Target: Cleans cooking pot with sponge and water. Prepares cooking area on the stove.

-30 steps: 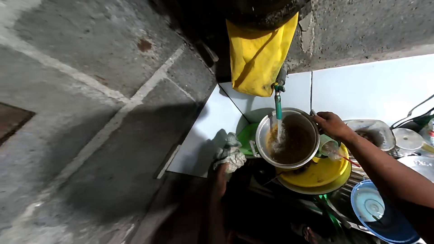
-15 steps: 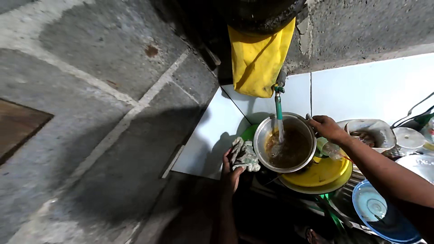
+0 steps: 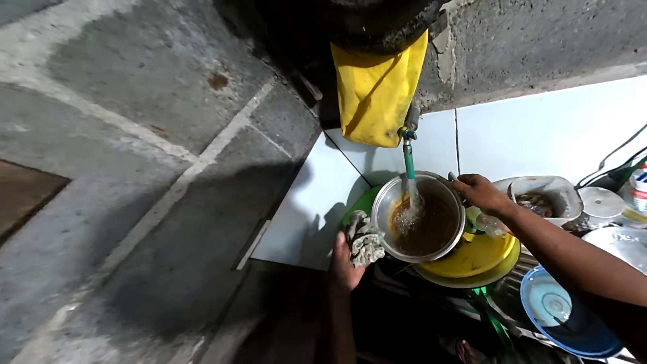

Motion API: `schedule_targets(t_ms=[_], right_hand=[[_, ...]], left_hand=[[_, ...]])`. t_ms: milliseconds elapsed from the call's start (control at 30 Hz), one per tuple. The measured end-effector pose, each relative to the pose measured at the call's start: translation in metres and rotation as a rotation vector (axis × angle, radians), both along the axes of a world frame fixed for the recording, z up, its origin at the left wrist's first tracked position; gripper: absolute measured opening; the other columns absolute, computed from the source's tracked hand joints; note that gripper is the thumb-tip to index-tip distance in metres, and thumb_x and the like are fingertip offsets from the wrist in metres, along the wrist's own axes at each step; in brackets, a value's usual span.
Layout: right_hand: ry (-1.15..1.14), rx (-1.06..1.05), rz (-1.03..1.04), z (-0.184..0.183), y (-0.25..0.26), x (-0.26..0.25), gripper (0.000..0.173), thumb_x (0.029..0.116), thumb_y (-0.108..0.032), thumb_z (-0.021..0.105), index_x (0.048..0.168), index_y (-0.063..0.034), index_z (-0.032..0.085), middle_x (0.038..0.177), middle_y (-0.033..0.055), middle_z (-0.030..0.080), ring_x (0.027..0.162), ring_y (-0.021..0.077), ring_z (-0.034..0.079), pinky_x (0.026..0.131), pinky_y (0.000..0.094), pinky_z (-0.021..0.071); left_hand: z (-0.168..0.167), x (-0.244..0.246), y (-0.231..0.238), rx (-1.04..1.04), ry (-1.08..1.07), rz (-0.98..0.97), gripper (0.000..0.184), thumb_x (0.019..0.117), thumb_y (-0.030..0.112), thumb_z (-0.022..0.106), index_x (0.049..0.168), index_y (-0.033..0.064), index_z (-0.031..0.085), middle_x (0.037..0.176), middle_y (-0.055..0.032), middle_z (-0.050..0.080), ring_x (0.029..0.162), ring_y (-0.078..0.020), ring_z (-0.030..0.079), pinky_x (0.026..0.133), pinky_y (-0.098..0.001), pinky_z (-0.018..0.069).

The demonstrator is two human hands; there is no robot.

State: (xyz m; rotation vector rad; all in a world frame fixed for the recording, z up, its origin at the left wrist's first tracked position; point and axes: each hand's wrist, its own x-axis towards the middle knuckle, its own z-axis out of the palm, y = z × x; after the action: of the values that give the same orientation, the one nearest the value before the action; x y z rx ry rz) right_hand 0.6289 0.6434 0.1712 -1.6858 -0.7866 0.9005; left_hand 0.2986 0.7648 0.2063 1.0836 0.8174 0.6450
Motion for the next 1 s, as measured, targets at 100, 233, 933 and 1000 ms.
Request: schedule_targets(t_ms=[100, 233, 933, 1000], right_hand=[[0.022, 0.007, -0.001, 0.003, -0.001, -0.001, 0.029, 0.1092, -0.025, 0.051, 0.102, 0.0004, 0.064, 0.081, 0.0122, 0.062, 0.067, 0.0183, 0.062, 0.065, 0.0362, 0.0565], [-0.012, 0.019, 0.023, 0.007, 0.001, 0.0, 0.031, 0.109, -0.027, 0.052, 0.096, -0.0006, 0.062, 0.076, 0.0108, 0.06, 0.063, 0.0177, 0.061, 0.063, 0.0349, 0.0554], [-0.059, -0.025, 0.126, 0.0, 0.022, 0.02, 0.034, 0.1082, -0.032, 0.054, 0.1, -0.0009, 0.064, 0.078, 0.0118, 0.06, 0.063, 0.019, 0.058, 0.06, 0.0367, 0.0529], [-0.048, -0.026, 0.13, 0.004, 0.024, 0.022, 0.033, 0.1079, -0.032, 0.054, 0.103, -0.0015, 0.065, 0.081, 0.012, 0.061, 0.065, 0.0189, 0.06, 0.061, 0.0366, 0.0541]], left_hand=[[0.002, 0.002, -0.001, -0.046, -0.003, 0.103, 0.042, 0.1061, 0.027, 0.021, 0.112, 0.0092, 0.059, 0.097, -0.0078, 0.071, 0.088, -0.0202, 0.071, 0.074, -0.0415, 0.06], [-0.007, -0.004, 0.008, 0.029, 0.139, -0.017, 0.026, 0.1039, 0.005, 0.036, 0.122, 0.0025, 0.055, 0.098, -0.0085, 0.07, 0.088, -0.0165, 0.07, 0.078, -0.0349, 0.0603], [0.002, 0.029, 0.002, -0.208, 0.585, -0.145, 0.013, 0.102, 0.013, 0.048, 0.099, 0.0076, 0.059, 0.078, -0.0053, 0.064, 0.066, -0.0139, 0.064, 0.058, -0.029, 0.0558], [-0.001, 0.031, -0.005, -0.2, 0.571, -0.098, 0.012, 0.1016, 0.012, 0.048, 0.097, 0.0074, 0.058, 0.076, -0.0054, 0.062, 0.063, -0.0138, 0.062, 0.056, -0.0287, 0.0544]])
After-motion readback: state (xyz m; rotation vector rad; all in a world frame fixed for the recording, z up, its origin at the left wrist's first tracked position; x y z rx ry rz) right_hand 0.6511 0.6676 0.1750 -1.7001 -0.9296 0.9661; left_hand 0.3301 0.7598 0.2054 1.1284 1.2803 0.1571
